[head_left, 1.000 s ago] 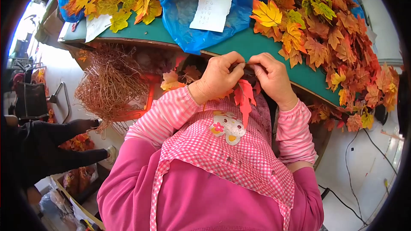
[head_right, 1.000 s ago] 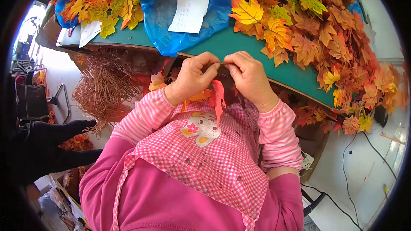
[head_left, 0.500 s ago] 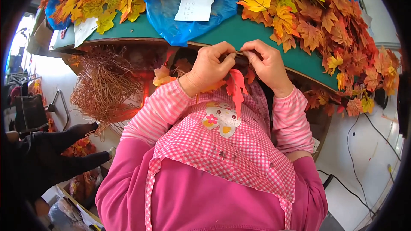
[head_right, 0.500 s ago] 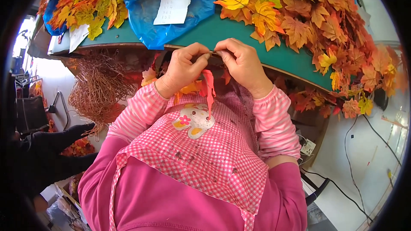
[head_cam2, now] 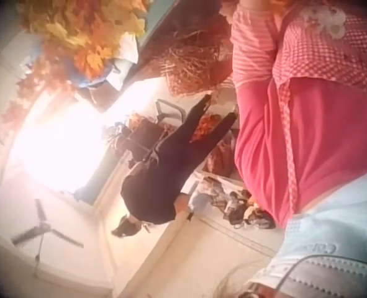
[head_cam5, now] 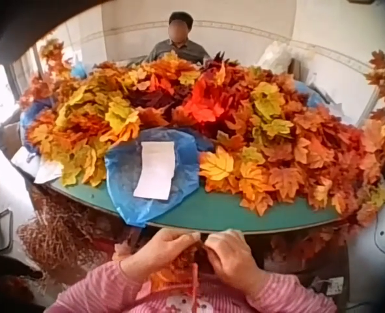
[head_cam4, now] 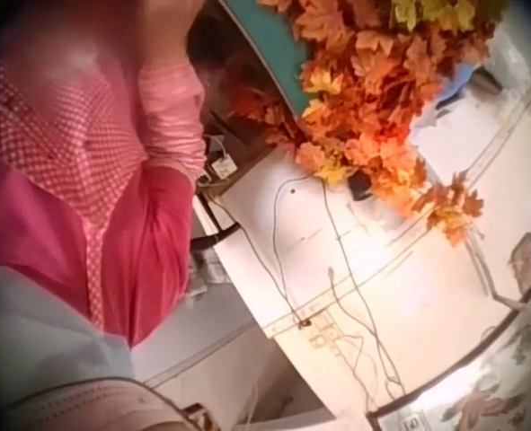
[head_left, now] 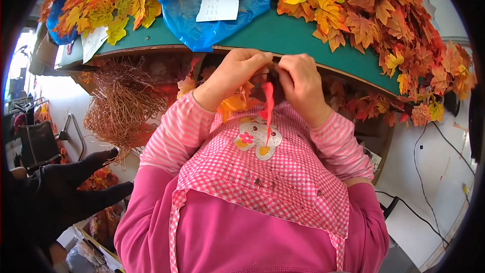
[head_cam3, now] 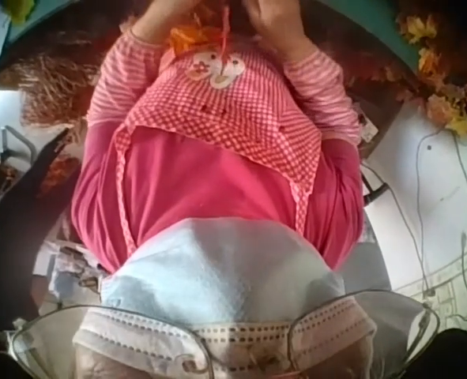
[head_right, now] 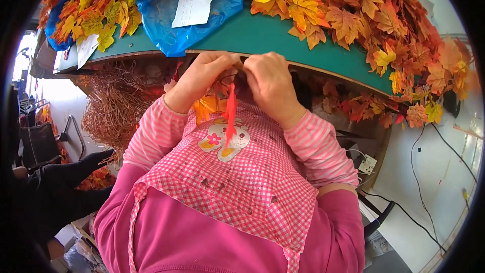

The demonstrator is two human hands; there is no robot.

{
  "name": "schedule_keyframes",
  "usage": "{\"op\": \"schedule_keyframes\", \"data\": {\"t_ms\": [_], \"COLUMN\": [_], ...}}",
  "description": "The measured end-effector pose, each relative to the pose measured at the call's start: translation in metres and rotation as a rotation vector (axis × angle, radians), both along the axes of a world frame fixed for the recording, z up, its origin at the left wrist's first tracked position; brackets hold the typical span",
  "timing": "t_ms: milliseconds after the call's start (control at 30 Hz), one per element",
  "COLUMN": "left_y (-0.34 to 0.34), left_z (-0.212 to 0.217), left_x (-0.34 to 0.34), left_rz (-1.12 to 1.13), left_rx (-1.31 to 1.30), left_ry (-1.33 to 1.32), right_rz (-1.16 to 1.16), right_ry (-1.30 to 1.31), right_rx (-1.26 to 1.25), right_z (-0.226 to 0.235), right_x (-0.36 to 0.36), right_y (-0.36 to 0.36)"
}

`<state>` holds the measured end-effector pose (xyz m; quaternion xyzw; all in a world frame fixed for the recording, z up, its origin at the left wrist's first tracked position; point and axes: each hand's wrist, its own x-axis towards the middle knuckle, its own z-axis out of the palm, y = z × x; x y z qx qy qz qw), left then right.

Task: Assembling artificial maple leaves onto plastic stems to create decorative branches.

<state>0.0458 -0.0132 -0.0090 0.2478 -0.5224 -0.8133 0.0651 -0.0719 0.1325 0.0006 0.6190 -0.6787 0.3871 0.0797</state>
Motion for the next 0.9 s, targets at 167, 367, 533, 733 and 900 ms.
{"op": "schedule_keyframes", "data": {"t_ms": [167,367,533,733,900], "left_y": [0.001,0.01,0.02,0.018,0.027], "left_z": [-0.001,0.005,0.012,0.012,0.018], "left_x": [0.017,0.024,0.028,0.024,0.016], "left_rz": [-0.237,-0.303,-0.11,0.073,-0.034], "left_rx": [-0.125,-0.348,-0.841,-1.535,-1.195], "left_ry": [-0.086,0.019,0.172,0.393,0.247], "right_rz": [0.195,0.102,0.235,0.23,0.048], "right_ry": [-0.203,-0.626,-0.615,-0.649,-0.368], "right_rx": [0.19,0.3,0.502,0.394,0.196], "right_z": [0.017,0.029,0.027,0.021,0.024], "right_x": [0.012,-0.019,-0.039,-0.031,-0.016], "right_y": [0.032,0.038,0.033,0.034,0.037]}}
